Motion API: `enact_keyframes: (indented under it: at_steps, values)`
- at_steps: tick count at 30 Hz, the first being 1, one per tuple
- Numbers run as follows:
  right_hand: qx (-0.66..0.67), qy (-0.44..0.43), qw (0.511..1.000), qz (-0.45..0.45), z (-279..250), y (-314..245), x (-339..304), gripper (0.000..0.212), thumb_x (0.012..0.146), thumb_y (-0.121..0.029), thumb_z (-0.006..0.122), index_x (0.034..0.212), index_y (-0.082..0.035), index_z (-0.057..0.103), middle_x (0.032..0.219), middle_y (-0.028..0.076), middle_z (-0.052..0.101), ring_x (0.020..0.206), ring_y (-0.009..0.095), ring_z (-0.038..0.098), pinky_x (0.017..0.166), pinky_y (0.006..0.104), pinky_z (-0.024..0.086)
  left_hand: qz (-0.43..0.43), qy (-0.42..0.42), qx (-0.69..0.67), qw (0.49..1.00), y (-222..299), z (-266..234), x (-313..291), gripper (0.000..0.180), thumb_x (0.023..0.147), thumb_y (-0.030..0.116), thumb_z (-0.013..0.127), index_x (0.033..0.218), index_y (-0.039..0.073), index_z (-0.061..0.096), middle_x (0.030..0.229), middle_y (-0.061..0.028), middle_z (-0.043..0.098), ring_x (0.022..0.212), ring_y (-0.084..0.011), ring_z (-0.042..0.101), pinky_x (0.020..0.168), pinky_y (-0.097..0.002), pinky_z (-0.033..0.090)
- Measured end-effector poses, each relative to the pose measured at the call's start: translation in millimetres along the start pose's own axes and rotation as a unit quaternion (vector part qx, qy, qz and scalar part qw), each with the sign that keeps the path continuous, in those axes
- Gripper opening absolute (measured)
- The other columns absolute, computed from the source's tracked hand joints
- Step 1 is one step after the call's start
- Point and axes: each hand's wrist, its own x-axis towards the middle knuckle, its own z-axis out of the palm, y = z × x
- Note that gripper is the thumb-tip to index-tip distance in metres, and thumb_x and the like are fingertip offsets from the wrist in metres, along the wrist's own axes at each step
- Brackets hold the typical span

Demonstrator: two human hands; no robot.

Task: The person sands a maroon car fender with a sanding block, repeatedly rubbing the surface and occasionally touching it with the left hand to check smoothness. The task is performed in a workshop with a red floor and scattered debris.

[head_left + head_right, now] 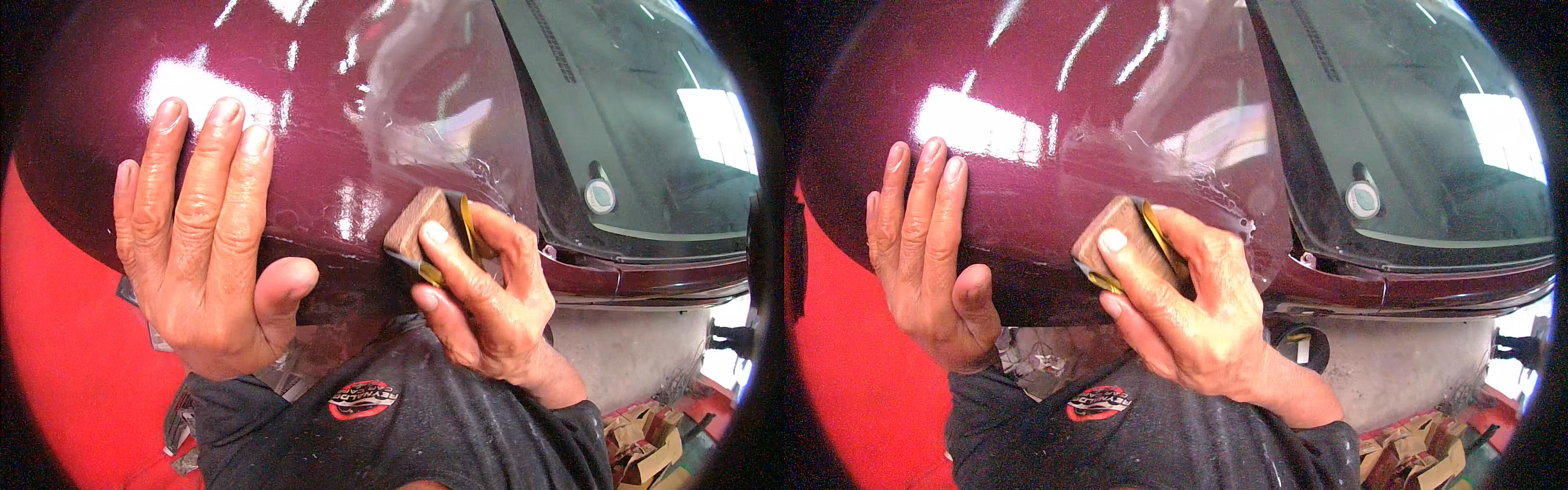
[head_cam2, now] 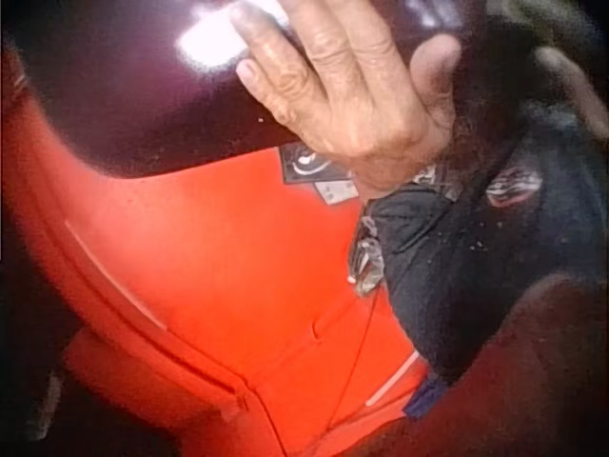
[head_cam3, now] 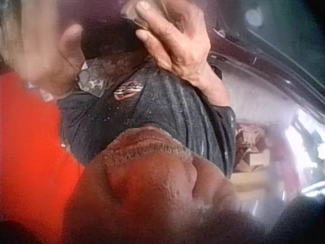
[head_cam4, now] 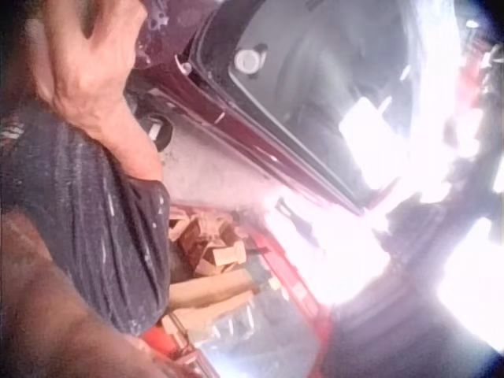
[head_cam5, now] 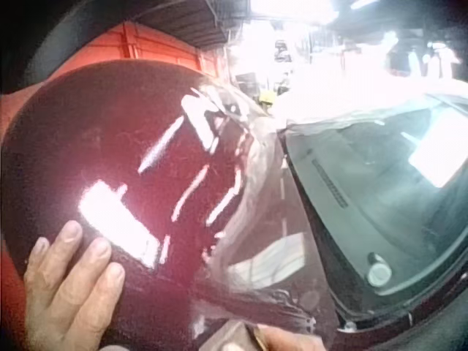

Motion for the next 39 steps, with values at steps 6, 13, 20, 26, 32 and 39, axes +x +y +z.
enact_keyframes:
  at_steps: [6,13,20,26,32,39]
  values:
    - [-0.029,0.05,0.998,0.037,6,18,36,0.043,0.086,-0.004,0.076,0.129,-0.002,0.071,0.115,0.02,0.067,0.1,0.029,0.068,0.088,0.0353,0.053,0.012,0.002,-0.004,1.0,0,1,1,0.08,0.11,0.058,0.017,0.133,0.001,0.069,0.138,-0.0151,0.067,0.141,-0.0356,0.053,0.12,-0.0507,0.031]
    - [-0.023,0.124,0.989,0.075,-6,45,15,0.04,0.086,-0.01,0.079,0.125,-0.004,0.073,0.108,0.019,0.069,0.094,0.032,0.069,0.084,0.0383,0.055,-0.002,0.001,-0.008,1.0,3,2,2,0.082,0.11,0.058,0.016,0.133,0.001,0.069,0.139,-0.0152,0.067,0.141,-0.036,0.053,0.121,-0.0513,0.029]
    - [0.001,0.035,0.999,0.038,-1,9,-16,0.05,0.082,-0.006,0.079,0.131,-0.003,0.07,0.123,0.024,0.063,0.106,0.035,0.067,0.092,0.0399,0.055,-0.018,0.001,-0.015,1.0,6,3,2,0.082,0.11,0.058,0.015,0.133,0.001,0.069,0.139,-0.0154,0.067,0.141,-0.0364,0.053,0.121,-0.0519,0.028]
    - [-0.042,0.075,0.996,0.013,12,16,26,0.045,0.083,-0.006,0.078,0.127,-0.004,0.071,0.113,0.02,0.065,0.098,0.034,0.067,0.085,0.0396,0.055,-0.022,0.013,-0.019,1.0,8,3,1,0.08,0.111,0.056,0.015,0.133,0.002,0.069,0.139,-0.0145,0.067,0.141,-0.0354,0.053,0.121,-0.0511,0.03]
    - [-0.034,0.088,0.995,0.031,13,7,15,0.044,0.084,-0.002,0.077,0.127,-0.003,0.072,0.112,0.02,0.067,0.097,0.031,0.069,0.086,0.036,0.055,-0.005,0.011,-0.018,1.0,5,-1,2,0.078,0.111,0.054,0.017,0.13,0.001,0.071,0.137,-0.0141,0.068,0.141,-0.0341,0.053,0.121,-0.0501,0.03]
    - [-0.045,0.121,0.99,0.054,20,11,28,0.038,0.086,-0.012,0.077,0.124,-0.01,0.072,0.106,0.017,0.066,0.093,0.034,0.065,0.081,0.0428,0.054,0.019,0.038,-0.025,0.999,-1,6,1,0.072,0.112,0.051,0.022,0.13,0.001,0.071,0.138,-0.0133,0.068,0.142,-0.0337,0.052,0.121,-0.05,0.03]
